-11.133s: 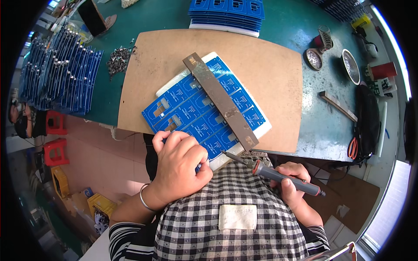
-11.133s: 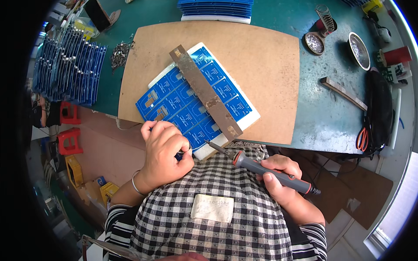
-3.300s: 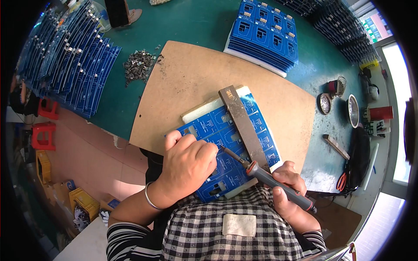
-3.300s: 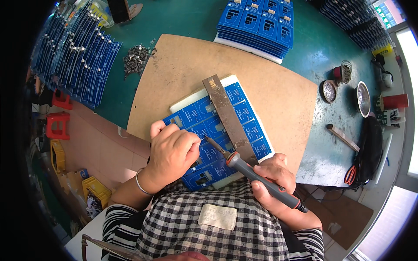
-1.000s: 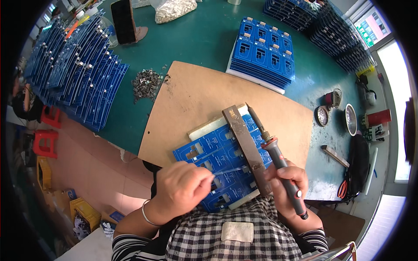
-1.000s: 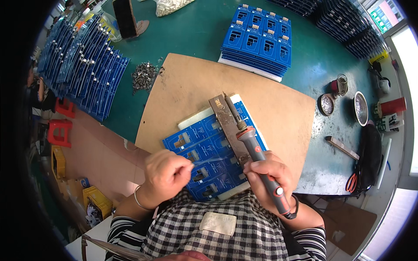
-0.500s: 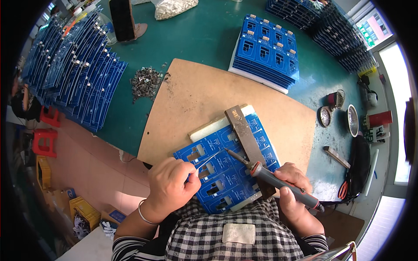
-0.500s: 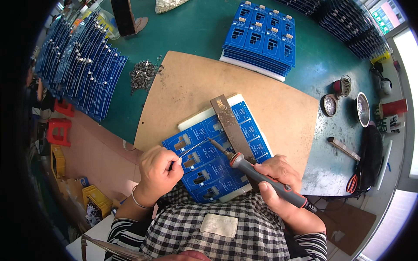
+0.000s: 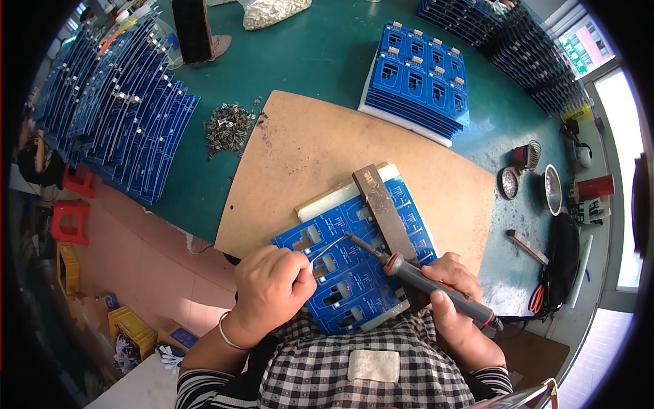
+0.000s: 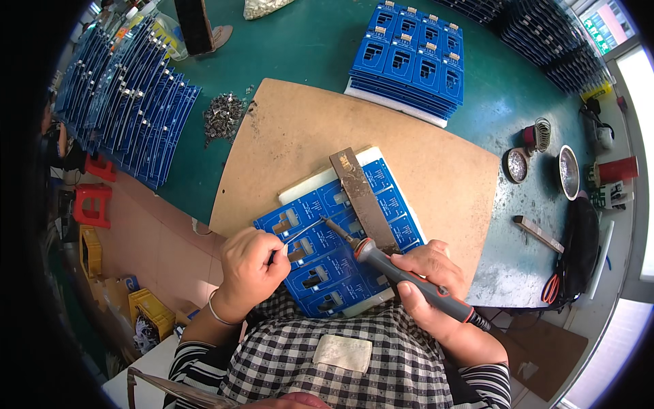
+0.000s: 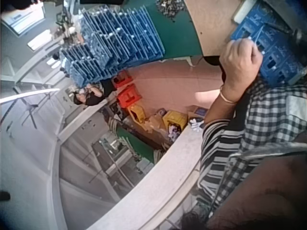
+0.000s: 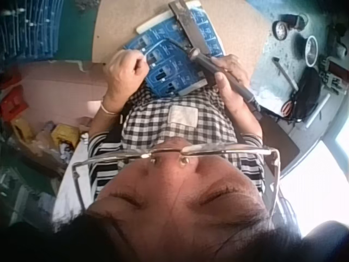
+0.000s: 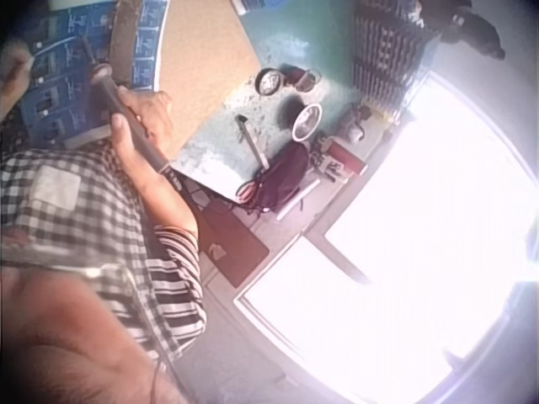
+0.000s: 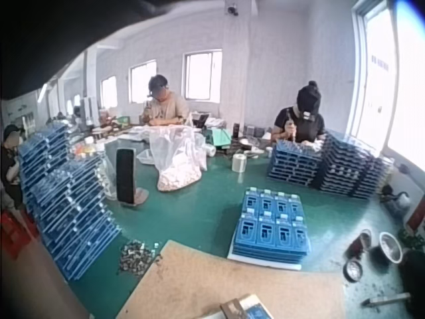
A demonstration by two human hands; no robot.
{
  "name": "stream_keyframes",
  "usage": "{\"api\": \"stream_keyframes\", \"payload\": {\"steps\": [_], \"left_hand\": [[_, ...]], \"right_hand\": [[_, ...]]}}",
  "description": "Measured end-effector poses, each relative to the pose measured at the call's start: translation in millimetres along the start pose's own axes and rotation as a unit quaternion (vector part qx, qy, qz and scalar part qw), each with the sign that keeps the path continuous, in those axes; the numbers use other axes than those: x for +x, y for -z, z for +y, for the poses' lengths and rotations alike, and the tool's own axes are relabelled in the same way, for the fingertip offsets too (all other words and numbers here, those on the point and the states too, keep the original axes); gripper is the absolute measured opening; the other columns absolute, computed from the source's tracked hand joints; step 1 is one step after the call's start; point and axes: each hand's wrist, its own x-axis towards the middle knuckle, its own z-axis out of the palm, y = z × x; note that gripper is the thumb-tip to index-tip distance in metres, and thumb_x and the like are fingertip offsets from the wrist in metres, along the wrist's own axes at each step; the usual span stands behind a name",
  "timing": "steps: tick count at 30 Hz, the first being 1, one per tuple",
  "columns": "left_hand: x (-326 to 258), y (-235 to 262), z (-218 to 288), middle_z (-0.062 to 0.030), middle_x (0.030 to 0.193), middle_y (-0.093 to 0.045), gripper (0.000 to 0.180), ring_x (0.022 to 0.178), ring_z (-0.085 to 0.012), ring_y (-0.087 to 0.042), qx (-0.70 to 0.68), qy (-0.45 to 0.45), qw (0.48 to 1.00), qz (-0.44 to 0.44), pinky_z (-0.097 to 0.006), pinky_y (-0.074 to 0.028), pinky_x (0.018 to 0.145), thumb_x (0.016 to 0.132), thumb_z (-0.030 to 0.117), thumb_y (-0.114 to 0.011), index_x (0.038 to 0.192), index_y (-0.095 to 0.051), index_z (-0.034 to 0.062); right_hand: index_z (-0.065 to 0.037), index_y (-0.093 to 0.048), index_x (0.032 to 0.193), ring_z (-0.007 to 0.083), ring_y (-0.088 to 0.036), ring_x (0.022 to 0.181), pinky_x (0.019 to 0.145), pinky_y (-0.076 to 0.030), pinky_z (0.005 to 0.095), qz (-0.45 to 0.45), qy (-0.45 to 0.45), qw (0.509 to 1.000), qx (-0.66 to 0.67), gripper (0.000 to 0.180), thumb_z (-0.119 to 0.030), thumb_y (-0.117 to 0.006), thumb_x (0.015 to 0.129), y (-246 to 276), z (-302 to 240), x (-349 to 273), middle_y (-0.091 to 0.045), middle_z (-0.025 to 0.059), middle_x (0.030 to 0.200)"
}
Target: The person solders components onto a circuit board using a soldering iron, places the board onto a stack, and then positions a new circuit board under a metal bar on a block to solder it with the soldering iron.
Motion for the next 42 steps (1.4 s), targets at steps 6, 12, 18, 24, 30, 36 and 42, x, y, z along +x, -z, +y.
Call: {"api": "stream_keyframes", "payload": {"steps": [6, 12, 18, 24, 30, 36, 42], "left_hand": [[0.4, -3.6, -3.2, -0.0042, 0.059, -0.049, 0.023, 0.050, -0.0227, -0.049, 0.010, -0.010, 1.000, 0.009, -0.034, -0.039, 0.046, 0.065, -0.005, -0.066, 0.079, -0.052, 0.0083], [2.7, -3.0, -0.8, -0.0056, 0.062, -0.055, 0.019, 0.052, -0.0247, -0.052, 0.014, 0.011, 1.000, -0.002, -0.036, -0.041, 0.049, 0.068, -0.005, -0.065, 0.075, -0.052, 0.0073], [6.2, -2.8, -1.5, -0.0065, 0.062, -0.055, 0.019, 0.053, -0.0254, -0.052, 0.020, 0.008, 1.000, -0.004, -0.036, -0.041, 0.049, 0.068, -0.005, -0.065, 0.076, -0.052, 0.0072], [9.3, -2.7, -1.6, -0.0066, 0.061, -0.054, 0.019, 0.052, -0.0259, -0.052, 0.022, 0.000, 1.000, 0.006, -0.036, -0.040, 0.048, 0.068, -0.005, -0.065, 0.077, -0.053, 0.0071], [12.4, -1.6, 0.1, -0.0063, 0.061, -0.054, 0.020, 0.052, -0.0262, -0.052, 0.026, -0.003, 1.000, 0.015, -0.037, -0.039, 0.047, 0.068, -0.004, -0.066, 0.077, -0.053, 0.0075], [13.4, -4.5, -1.2, -0.0061, 0.061, -0.053, 0.021, 0.052, -0.0262, -0.052, 0.034, -0.015, 0.999, 0.004, -0.038, -0.040, 0.047, 0.068, -0.003, -0.066, 0.078, -0.052, 0.0081], [14.7, -5.5, -2.4, -0.0059, 0.062, -0.053, 0.021, 0.052, -0.0255, -0.051, 0.058, -0.020, 0.998, -0.009, -0.037, -0.040, 0.046, 0.067, -0.003, -0.065, 0.078, -0.051, 0.0086]], "right_hand": [[0.002, -0.068, 0.099, 0.0211, -0.063, 0.077, 0.085, -0.041, 0.0366, -0.012, -0.013, 1.000, -0.001, 0.030, -0.026, -0.066, 0.085, -1.0, -0.7, 2.0, -0.071, 0.0124, 0.088], [0.001, -0.068, 0.099, 0.0206, -0.063, 0.076, 0.084, -0.041, 0.0362, -0.012, -0.022, 1.000, 0.007, 0.031, -0.027, -0.066, 0.085, -1.8, -1.9, 5.0, -0.070, 0.0116, 0.087], [0.001, -0.068, 0.099, 0.0207, -0.062, 0.076, 0.084, -0.040, 0.0359, -0.015, -0.025, 1.000, 0.005, 0.031, -0.027, -0.066, 0.086, -2.9, -2.4, 7.9, -0.070, 0.0113, 0.086], [0.001, -0.068, 0.098, 0.0207, -0.062, 0.076, 0.084, -0.040, 0.0360, -0.013, -0.016, 1.000, 0.003, 0.032, -0.028, -0.066, 0.086, -5.1, -1.4, 9.6, -0.070, 0.0112, 0.086], [0.003, -0.068, 0.099, 0.0211, -0.062, 0.079, 0.087, -0.040, 0.0362, 0.050, 0.006, 0.999, 0.017, 0.034, -0.029, -0.066, 0.086, -5.2, 5.2, 6.1, -0.070, 0.0117, 0.088], [0.003, -0.068, 0.099, 0.0209, -0.062, 0.078, 0.088, -0.039, 0.0357, 0.032, -0.009, 0.999, 0.002, 0.034, -0.029, -0.067, 0.085, -4.0, 4.6, 6.3, -0.070, 0.0106, 0.086], [0.003, -0.069, 0.098, 0.0207, -0.062, 0.077, 0.087, -0.039, 0.0355, 0.011, -0.017, 1.000, -0.003, 0.033, -0.028, -0.067, 0.084, -3.8, 2.7, 9.8, -0.069, 0.0103, 0.084]]}}
